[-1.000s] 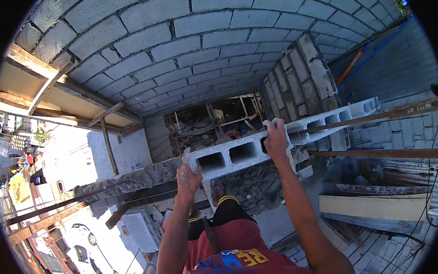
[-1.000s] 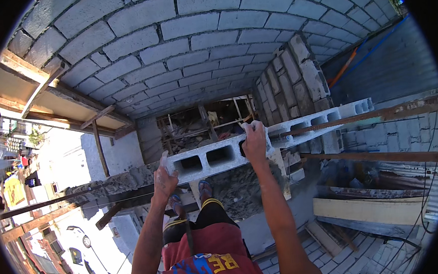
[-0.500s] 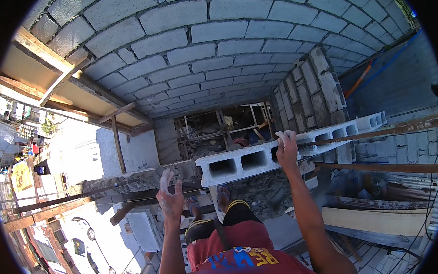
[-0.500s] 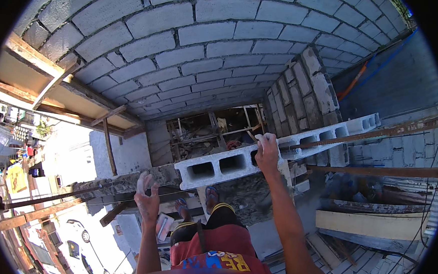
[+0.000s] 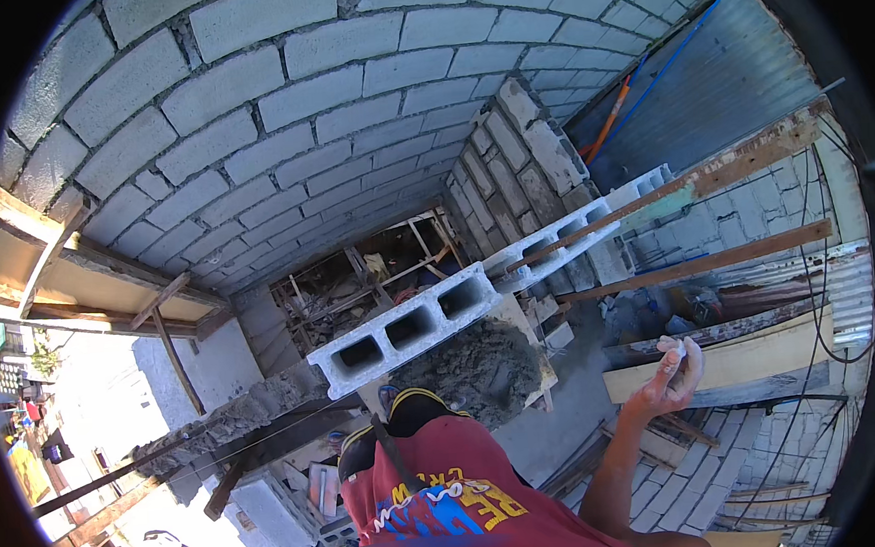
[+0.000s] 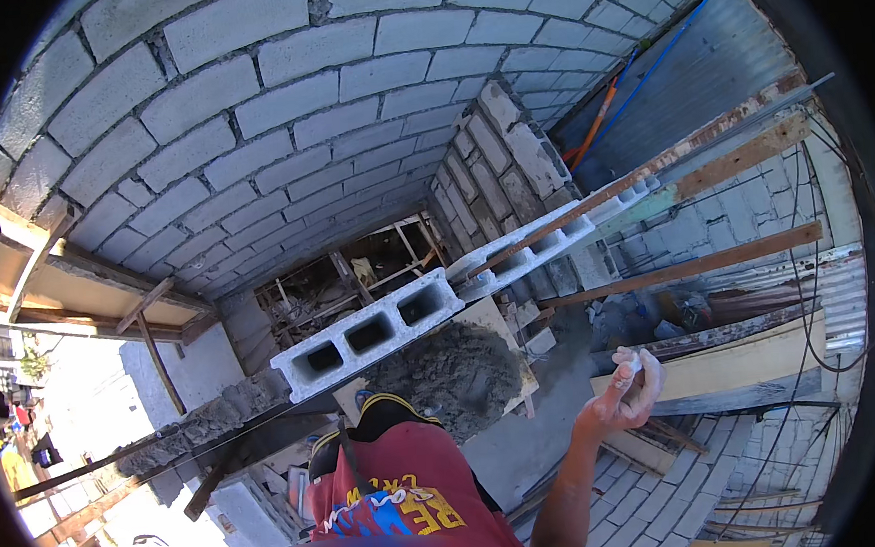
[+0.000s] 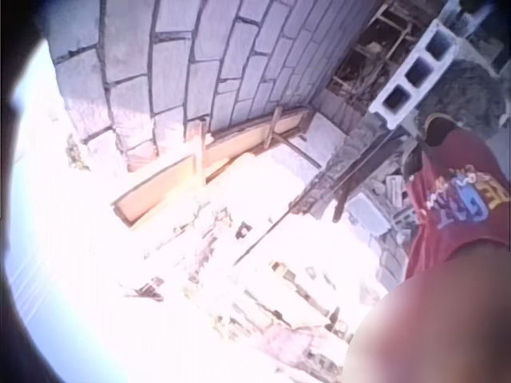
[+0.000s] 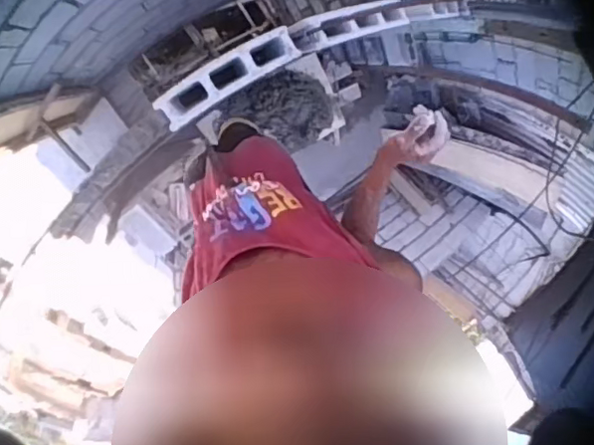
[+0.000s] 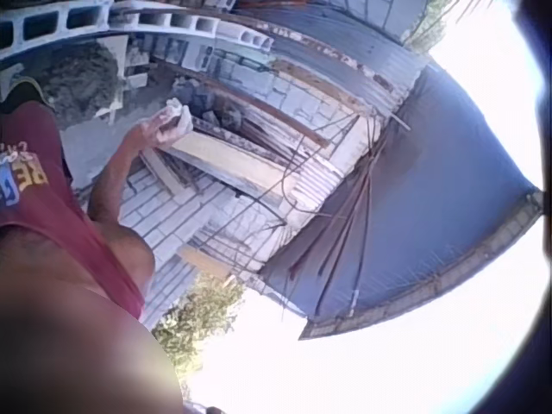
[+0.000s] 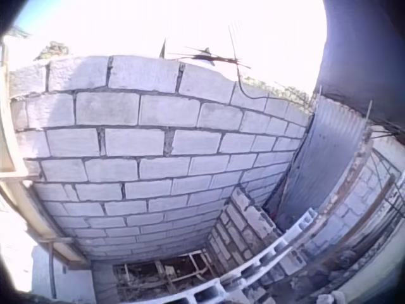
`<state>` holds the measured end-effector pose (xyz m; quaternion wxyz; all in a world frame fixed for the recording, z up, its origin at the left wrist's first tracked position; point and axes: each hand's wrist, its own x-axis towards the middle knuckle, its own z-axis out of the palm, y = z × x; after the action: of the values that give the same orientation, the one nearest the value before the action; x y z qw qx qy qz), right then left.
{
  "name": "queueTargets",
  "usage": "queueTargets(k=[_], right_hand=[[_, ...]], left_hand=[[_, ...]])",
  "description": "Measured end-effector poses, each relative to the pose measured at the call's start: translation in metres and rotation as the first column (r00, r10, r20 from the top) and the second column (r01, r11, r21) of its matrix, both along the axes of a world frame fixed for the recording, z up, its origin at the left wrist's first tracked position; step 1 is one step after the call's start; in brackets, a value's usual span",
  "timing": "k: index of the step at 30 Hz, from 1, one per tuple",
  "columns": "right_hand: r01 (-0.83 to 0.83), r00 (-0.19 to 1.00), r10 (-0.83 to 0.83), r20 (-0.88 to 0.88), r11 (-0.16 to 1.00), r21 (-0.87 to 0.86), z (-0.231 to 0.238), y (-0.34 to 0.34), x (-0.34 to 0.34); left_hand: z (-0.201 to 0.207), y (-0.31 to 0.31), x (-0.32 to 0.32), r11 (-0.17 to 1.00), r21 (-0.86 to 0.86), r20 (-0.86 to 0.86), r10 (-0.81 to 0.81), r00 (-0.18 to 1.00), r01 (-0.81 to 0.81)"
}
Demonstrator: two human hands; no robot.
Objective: The person lays hollow concrete blocks on a partially built wall, applying mortar with a trowel and tapping blocks into place. The person repeatedly scoops mortar, spreads it on the wall, places blocks, and adjusts them to align with the existing structure.
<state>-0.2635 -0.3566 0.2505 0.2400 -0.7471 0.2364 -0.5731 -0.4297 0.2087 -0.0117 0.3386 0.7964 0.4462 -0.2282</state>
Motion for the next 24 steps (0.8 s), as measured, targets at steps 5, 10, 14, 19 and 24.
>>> queueTargets(k=[5,10,14,19,24], right_hand=[[0.150,0.945,-0.100,-0.312,0.979,0.139,-0.098,-0.024,-0.021],[0.303,0.912,-0.197,-0.361,0.914,0.269,-0.124,0.007,-0.042],[0.211,0.972,-0.197,-0.126,0.971,0.115,-0.054,0.024,-0.045],[-0.135,0.991,0.106,0.085,0.693,0.709,-0.086,0.111,-0.050],[0.349,0.418,0.605,-0.678,0.582,0.735,-0.162,0.230,-0.104]], left_hand=[[0.011,-0.003,0.031,0.993,-0.033,0.078,-0.108,0.991,0.111],[0.031,0.010,0.062,0.975,-0.004,0.180,-0.216,0.960,0.220],[0.061,0.023,0.099,0.934,0.069,0.342,-0.352,0.871,0.350],[0.090,0.009,0.197,0.912,0.188,0.588,-0.401,0.702,0.364],[0.109,-0.064,0.315,0.653,0.230,0.665,-0.647,0.373,0.722]])
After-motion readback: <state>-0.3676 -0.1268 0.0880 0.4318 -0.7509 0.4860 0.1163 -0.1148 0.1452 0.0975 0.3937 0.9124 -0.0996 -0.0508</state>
